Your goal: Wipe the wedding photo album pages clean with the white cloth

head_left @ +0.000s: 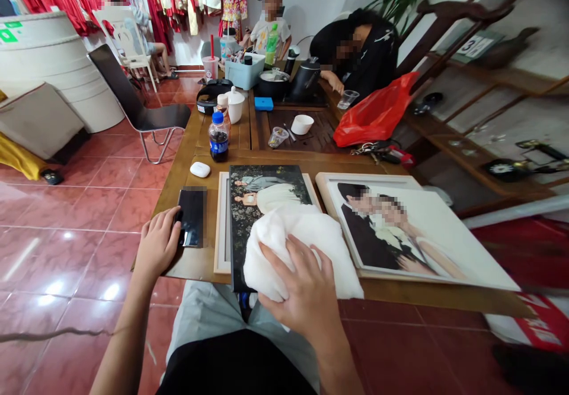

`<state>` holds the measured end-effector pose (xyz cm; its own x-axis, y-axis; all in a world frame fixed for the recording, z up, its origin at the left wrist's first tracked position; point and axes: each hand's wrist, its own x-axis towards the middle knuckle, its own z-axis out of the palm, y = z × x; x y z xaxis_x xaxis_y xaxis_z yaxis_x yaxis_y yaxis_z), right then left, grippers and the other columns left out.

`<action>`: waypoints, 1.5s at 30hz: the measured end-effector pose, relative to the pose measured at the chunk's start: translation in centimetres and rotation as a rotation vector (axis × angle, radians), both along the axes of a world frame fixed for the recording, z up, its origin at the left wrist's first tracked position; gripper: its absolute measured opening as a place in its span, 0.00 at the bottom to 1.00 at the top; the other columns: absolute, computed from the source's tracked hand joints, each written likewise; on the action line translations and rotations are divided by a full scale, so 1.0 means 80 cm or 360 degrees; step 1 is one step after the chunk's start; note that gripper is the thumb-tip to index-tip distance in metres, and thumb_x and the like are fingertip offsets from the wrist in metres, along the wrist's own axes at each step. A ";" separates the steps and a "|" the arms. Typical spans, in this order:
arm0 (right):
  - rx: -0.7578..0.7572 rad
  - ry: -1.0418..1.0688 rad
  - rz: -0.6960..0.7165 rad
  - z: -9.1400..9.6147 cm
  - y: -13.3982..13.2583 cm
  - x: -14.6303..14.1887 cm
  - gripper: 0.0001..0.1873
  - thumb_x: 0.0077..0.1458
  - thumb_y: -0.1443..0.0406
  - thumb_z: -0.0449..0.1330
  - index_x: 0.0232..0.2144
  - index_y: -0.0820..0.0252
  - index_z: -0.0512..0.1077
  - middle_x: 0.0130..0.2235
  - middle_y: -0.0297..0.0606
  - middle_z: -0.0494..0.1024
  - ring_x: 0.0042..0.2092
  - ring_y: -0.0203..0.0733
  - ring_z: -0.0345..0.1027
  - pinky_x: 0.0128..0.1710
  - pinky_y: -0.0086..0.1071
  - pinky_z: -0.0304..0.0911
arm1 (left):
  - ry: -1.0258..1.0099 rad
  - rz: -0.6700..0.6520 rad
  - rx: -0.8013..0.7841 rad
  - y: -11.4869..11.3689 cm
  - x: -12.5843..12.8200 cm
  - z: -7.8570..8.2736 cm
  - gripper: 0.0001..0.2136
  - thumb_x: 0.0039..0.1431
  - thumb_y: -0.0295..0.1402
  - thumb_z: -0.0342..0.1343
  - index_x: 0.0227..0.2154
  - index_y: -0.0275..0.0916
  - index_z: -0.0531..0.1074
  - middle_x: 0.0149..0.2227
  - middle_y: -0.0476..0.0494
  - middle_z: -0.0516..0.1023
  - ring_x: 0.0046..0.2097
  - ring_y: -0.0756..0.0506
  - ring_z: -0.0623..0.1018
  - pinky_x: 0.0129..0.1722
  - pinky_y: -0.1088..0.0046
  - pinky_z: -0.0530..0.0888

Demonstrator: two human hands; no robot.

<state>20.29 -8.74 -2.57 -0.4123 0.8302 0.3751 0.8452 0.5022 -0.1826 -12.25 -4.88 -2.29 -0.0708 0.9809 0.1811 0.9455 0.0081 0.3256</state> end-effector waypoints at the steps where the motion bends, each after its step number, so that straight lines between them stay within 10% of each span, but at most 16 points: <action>1: 0.0005 -0.0001 0.0002 0.000 0.000 0.000 0.39 0.54 0.50 0.63 0.67 0.46 0.65 0.60 0.48 0.71 0.63 0.66 0.60 0.63 0.58 0.48 | 0.0000 0.0007 0.0000 0.000 0.000 0.000 0.22 0.74 0.41 0.37 0.63 0.44 0.65 0.62 0.38 0.74 0.64 0.37 0.70 0.64 0.52 0.62; 45: 0.0099 0.0046 -0.0013 0.001 -0.001 -0.003 0.37 0.54 0.51 0.63 0.65 0.48 0.67 0.59 0.49 0.72 0.63 0.63 0.63 0.62 0.57 0.49 | 0.0096 -0.0013 0.0341 -0.010 -0.003 -0.006 0.18 0.73 0.40 0.40 0.55 0.43 0.72 0.60 0.37 0.74 0.61 0.36 0.73 0.63 0.48 0.60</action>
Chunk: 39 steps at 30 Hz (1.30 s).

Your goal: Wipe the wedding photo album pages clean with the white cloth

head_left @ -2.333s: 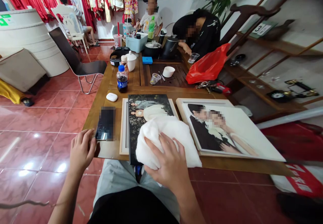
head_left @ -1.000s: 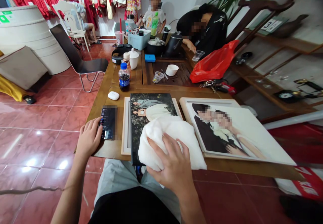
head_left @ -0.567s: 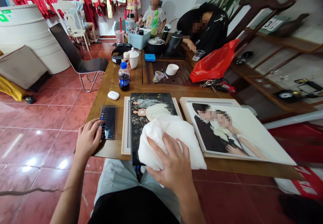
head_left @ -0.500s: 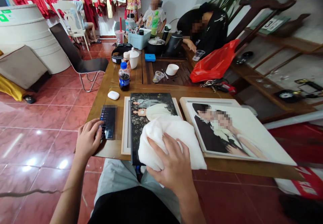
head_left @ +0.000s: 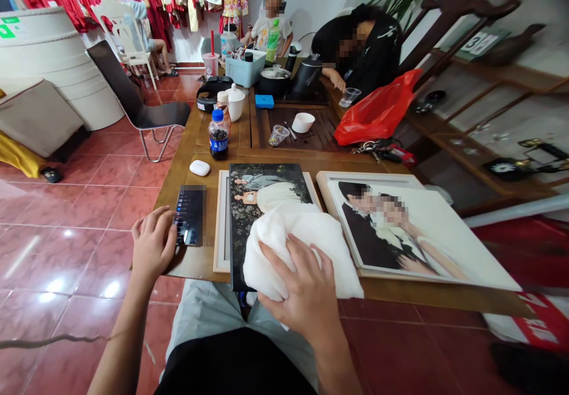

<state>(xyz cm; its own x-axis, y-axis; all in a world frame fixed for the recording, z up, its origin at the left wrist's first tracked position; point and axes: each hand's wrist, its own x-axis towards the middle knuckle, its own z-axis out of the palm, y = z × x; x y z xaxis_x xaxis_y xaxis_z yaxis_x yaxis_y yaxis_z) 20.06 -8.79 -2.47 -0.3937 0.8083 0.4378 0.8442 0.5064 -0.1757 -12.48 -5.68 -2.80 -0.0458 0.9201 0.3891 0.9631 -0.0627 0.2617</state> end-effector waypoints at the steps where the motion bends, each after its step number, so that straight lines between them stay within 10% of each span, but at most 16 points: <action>1: 0.0000 -0.0004 0.0007 0.000 0.000 0.000 0.37 0.54 0.51 0.63 0.65 0.48 0.67 0.59 0.49 0.72 0.62 0.63 0.63 0.62 0.57 0.50 | -0.0044 0.0049 -0.0011 0.000 -0.001 -0.002 0.18 0.73 0.40 0.40 0.56 0.42 0.70 0.60 0.36 0.74 0.62 0.35 0.72 0.63 0.48 0.61; 39: -0.0051 0.0035 -0.0020 0.000 -0.001 -0.001 0.38 0.53 0.52 0.64 0.66 0.46 0.67 0.60 0.47 0.72 0.62 0.63 0.63 0.63 0.57 0.49 | -0.0409 0.0005 -0.0227 0.013 -0.027 -0.022 0.20 0.72 0.43 0.42 0.57 0.46 0.72 0.60 0.40 0.71 0.64 0.36 0.66 0.68 0.47 0.60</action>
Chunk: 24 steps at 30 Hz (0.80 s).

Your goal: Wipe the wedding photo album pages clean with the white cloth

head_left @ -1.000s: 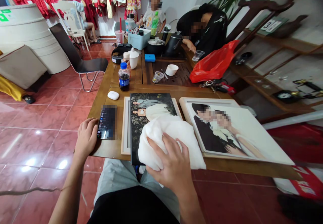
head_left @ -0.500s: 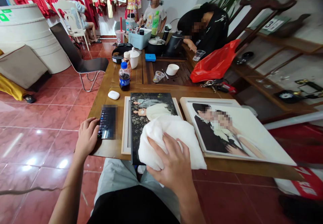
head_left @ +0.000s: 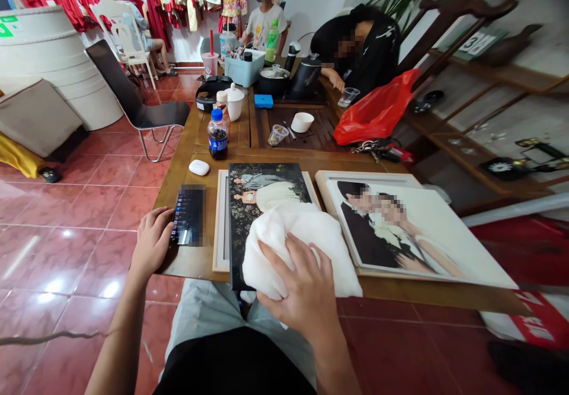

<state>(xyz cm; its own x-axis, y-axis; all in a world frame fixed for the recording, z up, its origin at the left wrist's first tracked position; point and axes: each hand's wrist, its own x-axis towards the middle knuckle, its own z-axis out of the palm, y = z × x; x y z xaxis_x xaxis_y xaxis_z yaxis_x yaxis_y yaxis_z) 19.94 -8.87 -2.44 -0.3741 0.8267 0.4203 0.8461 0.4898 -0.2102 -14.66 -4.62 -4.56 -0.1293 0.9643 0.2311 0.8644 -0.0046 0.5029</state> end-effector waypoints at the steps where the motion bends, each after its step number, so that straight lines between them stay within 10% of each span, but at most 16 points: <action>1: 0.0006 0.0011 -0.0007 0.000 0.000 0.000 0.37 0.53 0.52 0.64 0.65 0.46 0.67 0.60 0.47 0.72 0.62 0.63 0.63 0.63 0.57 0.49 | -0.0001 -0.0001 -0.0003 0.000 0.000 0.000 0.20 0.72 0.44 0.42 0.57 0.46 0.72 0.60 0.40 0.71 0.64 0.36 0.66 0.68 0.47 0.60; 24: 0.0027 0.0039 -0.0017 -0.002 0.000 -0.001 0.36 0.54 0.51 0.62 0.65 0.46 0.67 0.58 0.46 0.72 0.62 0.63 0.62 0.63 0.56 0.49 | -0.0085 -0.0274 -0.0082 -0.002 -0.002 0.012 0.25 0.68 0.45 0.46 0.65 0.43 0.62 0.63 0.37 0.70 0.65 0.34 0.66 0.67 0.48 0.61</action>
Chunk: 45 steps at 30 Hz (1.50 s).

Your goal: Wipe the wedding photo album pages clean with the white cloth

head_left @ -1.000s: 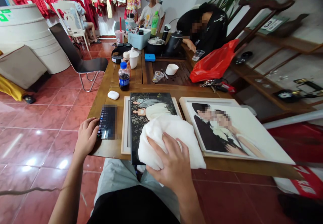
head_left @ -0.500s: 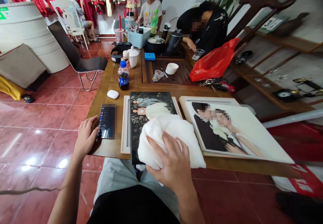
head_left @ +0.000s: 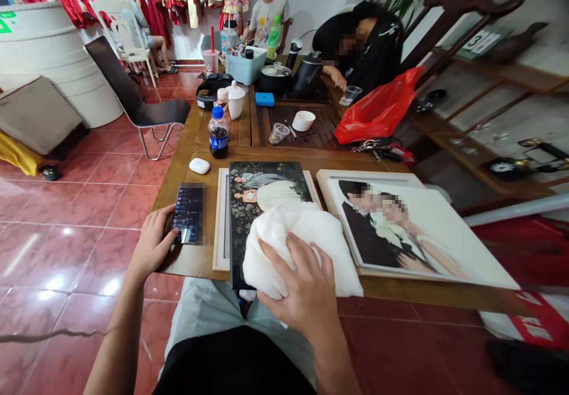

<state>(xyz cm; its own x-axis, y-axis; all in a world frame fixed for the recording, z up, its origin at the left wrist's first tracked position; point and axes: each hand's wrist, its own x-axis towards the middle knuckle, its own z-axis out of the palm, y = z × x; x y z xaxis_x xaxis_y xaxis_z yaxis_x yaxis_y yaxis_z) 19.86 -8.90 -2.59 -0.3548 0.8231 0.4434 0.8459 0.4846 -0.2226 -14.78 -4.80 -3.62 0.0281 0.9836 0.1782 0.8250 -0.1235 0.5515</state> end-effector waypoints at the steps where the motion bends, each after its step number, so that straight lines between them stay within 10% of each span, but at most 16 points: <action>1: -0.0001 0.0002 -0.0002 0.000 0.000 0.000 0.36 0.54 0.51 0.62 0.65 0.45 0.67 0.58 0.46 0.72 0.62 0.63 0.62 0.63 0.56 0.49 | 0.0010 -0.0003 -0.0004 0.000 0.000 0.000 0.25 0.68 0.45 0.46 0.65 0.43 0.62 0.63 0.37 0.70 0.65 0.34 0.66 0.67 0.48 0.60; 28: 0.0009 -0.0044 0.0007 0.001 0.000 0.001 0.37 0.54 0.51 0.63 0.65 0.46 0.67 0.59 0.47 0.72 0.62 0.62 0.63 0.63 0.55 0.49 | -0.0193 0.0158 0.0145 -0.007 -0.003 0.002 0.21 0.68 0.41 0.46 0.60 0.43 0.66 0.60 0.39 0.71 0.63 0.36 0.69 0.65 0.55 0.65; 33: 0.0017 -0.0060 0.0016 0.001 0.001 0.002 0.37 0.54 0.51 0.62 0.65 0.47 0.67 0.60 0.48 0.71 0.62 0.63 0.63 0.63 0.56 0.49 | 0.0038 0.0370 0.0228 -0.020 0.005 0.002 0.15 0.69 0.40 0.44 0.49 0.44 0.73 0.47 0.42 0.79 0.52 0.37 0.77 0.55 0.55 0.70; 45: 0.0031 -0.0067 0.0034 0.001 0.001 0.003 0.37 0.54 0.50 0.62 0.65 0.48 0.66 0.59 0.49 0.72 0.62 0.62 0.63 0.62 0.56 0.50 | 0.0393 0.0156 0.0131 -0.045 0.017 0.005 0.19 0.73 0.39 0.40 0.57 0.44 0.71 0.56 0.41 0.77 0.59 0.36 0.71 0.58 0.54 0.64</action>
